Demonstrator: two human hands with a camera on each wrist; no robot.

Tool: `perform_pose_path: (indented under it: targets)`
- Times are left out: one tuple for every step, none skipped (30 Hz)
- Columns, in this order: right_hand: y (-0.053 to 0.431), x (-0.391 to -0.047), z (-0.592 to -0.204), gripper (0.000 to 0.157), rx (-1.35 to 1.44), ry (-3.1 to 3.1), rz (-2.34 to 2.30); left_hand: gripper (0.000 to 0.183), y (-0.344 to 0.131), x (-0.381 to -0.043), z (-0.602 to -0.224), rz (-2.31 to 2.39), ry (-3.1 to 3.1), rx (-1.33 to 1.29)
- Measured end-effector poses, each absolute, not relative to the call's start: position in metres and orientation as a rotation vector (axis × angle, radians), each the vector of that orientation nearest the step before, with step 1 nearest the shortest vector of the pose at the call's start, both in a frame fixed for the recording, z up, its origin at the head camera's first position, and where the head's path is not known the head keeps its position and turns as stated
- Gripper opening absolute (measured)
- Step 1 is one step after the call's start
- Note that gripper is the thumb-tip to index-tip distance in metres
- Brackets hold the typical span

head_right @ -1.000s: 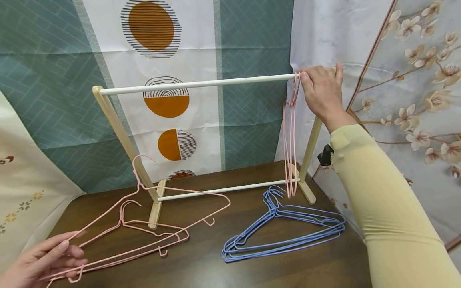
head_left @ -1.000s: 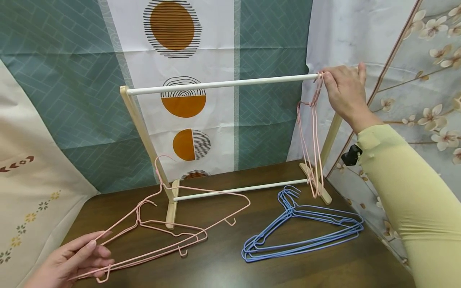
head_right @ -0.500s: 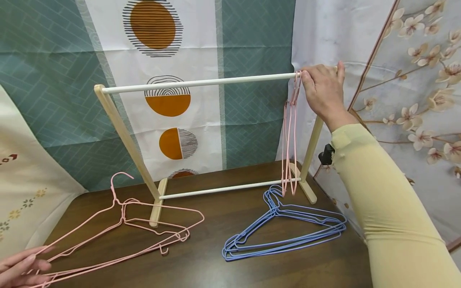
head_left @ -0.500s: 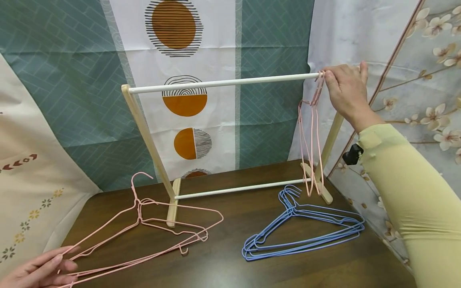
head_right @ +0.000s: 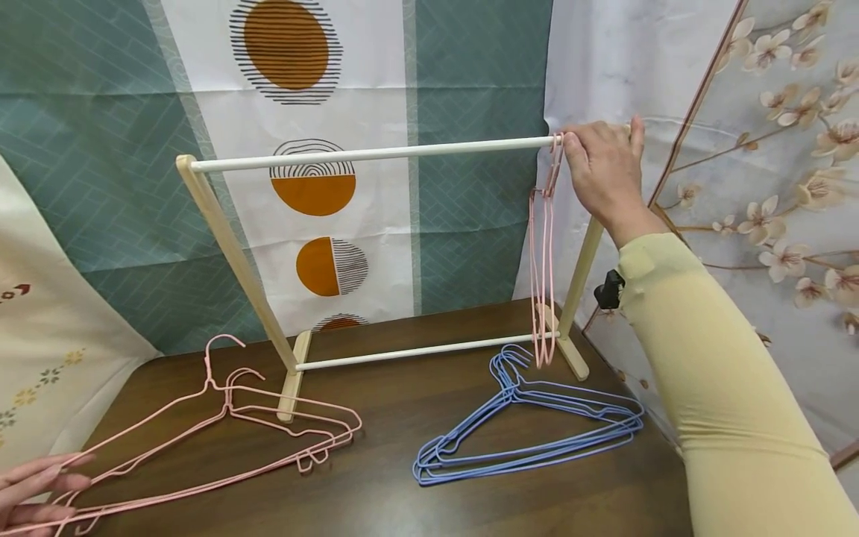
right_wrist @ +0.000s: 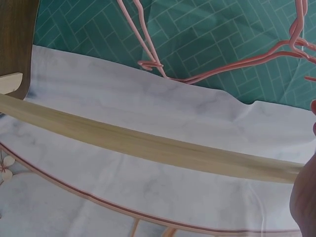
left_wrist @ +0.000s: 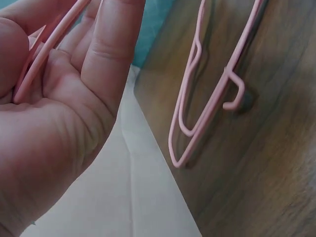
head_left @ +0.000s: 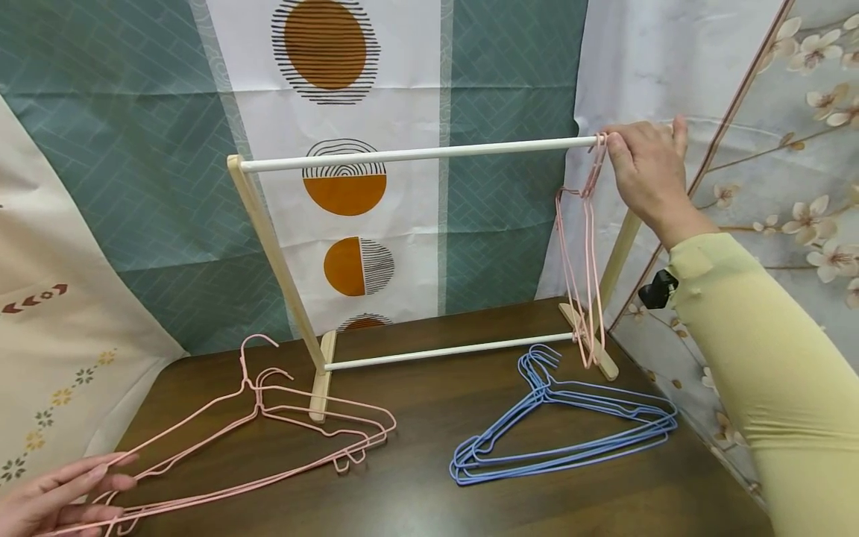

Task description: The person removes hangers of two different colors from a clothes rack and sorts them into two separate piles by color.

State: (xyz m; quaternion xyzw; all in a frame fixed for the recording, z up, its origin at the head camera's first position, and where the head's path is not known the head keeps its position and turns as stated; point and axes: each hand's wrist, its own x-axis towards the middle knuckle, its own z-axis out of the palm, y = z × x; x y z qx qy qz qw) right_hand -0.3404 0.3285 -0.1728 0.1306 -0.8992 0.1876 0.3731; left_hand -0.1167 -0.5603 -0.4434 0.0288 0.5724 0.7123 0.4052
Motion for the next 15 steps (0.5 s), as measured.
perform_pose_path:
  targets:
    - [0.328, -0.34, -0.172, 0.054, 0.336, -2.304, 0.48, 0.053, -0.563, -0.118, -0.445, 1.799, 1.421, 0.081]
    - [0.327, -0.34, -0.172, 0.054, 0.337, -2.304, 0.481, 0.054, -0.565, -0.119, -0.447, 1.802, 1.399, 0.089]
    - [0.326, -0.34, -0.172, 0.054, 0.339, -2.301, 0.481, 0.055, -0.568, -0.121, -0.45, 1.804, 1.382, 0.098]
    - [0.326, -0.34, -0.171, 0.054, 0.342, -2.299, 0.48, 0.055, -0.57, -0.122, -0.453, 1.808, 1.359, 0.106]
    - [0.325, -0.34, -0.171, 0.054, 0.344, -2.297, 0.479, 0.054, -0.573, -0.124, -0.455, 1.816, 1.329, 0.107]
    - [0.325, -0.34, -0.17, 0.054, 0.346, -2.294, 0.479, 0.054, -0.576, -0.125, -0.458, 1.813, 1.329, 0.103]
    - [0.324, -0.34, -0.17, 0.054, 0.35, -2.289, 0.478, 0.054, -0.579, -0.126, -0.46, 1.808, 1.35, 0.087]
    - [0.324, -0.34, -0.17, 0.054, 0.352, -2.285, 0.478, 0.052, -0.581, -0.127, -0.463, 1.797, 1.408, 0.066]
    - [0.324, -0.34, -0.169, 0.054, 0.353, -2.281, 0.479, 0.05, -0.583, -0.128, -0.465, 1.779, 1.478, 0.034]
    - [0.324, -0.34, -0.17, 0.054, 0.351, -2.282, 0.481, 0.046, -0.585, -0.13, -0.467, 1.753, 1.565, -0.001]
    - [0.324, -0.339, -0.17, 0.055, 0.348, -2.284, 0.484, 0.044, -0.587, -0.132, -0.469, 1.719, 1.655, -0.031]
    - [0.325, -0.339, -0.171, 0.055, 0.345, -2.286, 0.485, 0.042, -0.588, -0.134, -0.47, 1.671, 1.76, -0.064]
    - [0.325, -0.339, -0.172, 0.055, 0.342, -2.287, 0.485, 0.041, -0.588, -0.136, -0.471, 1.626, 1.837, -0.094]
    - [0.326, -0.339, -0.173, 0.055, 0.34, -2.288, 0.485, 0.043, -0.587, -0.138, -0.471, 1.582, 1.914, -0.097]
    - [0.326, -0.338, -0.173, 0.055, 0.338, -2.289, 0.484, 0.046, -0.587, -0.139, -0.471, 1.536, 1.975, -0.086]
